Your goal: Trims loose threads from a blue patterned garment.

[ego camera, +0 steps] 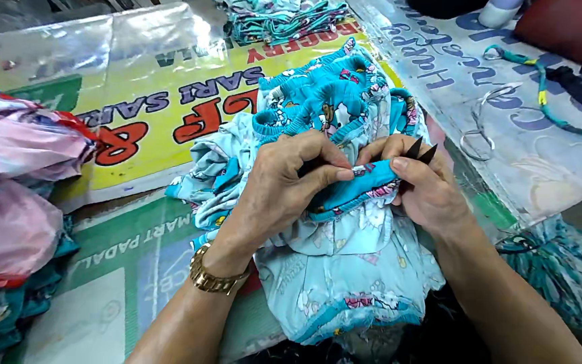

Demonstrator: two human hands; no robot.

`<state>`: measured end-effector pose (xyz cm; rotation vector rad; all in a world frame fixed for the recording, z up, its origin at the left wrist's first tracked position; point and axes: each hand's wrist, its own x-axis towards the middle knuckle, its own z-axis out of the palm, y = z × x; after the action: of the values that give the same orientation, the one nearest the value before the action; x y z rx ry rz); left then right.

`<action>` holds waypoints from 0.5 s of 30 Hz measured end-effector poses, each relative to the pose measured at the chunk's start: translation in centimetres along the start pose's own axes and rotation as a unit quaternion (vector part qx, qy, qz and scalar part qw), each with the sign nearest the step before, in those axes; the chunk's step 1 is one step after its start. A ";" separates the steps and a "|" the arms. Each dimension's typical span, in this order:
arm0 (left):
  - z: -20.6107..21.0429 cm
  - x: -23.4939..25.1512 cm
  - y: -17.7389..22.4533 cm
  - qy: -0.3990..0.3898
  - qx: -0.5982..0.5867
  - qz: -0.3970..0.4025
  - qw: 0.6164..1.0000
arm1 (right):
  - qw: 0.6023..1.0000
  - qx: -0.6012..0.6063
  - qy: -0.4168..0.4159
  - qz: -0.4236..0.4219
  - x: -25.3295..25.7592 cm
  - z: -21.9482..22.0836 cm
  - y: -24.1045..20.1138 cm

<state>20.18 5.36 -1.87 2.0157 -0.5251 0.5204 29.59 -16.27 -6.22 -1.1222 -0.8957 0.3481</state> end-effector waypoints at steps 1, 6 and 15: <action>-0.2 -0.1 0.1 -0.002 -0.019 -0.010 1.000 | 1.000 0.006 0.007 0.004 -0.1 0.0 -0.1; -0.9 -0.6 0.2 0.013 -0.113 -0.030 0.993 | 1.000 0.011 0.024 0.010 -0.3 -0.3 -0.2; -2.8 -1.6 1.2 0.076 -0.602 -0.057 0.793 | 0.991 0.133 0.010 -0.013 -0.4 -0.8 -0.2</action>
<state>17.80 7.48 -0.65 0.7496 -0.4456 0.1554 29.88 -17.11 -6.32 -0.8657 -0.8188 0.4200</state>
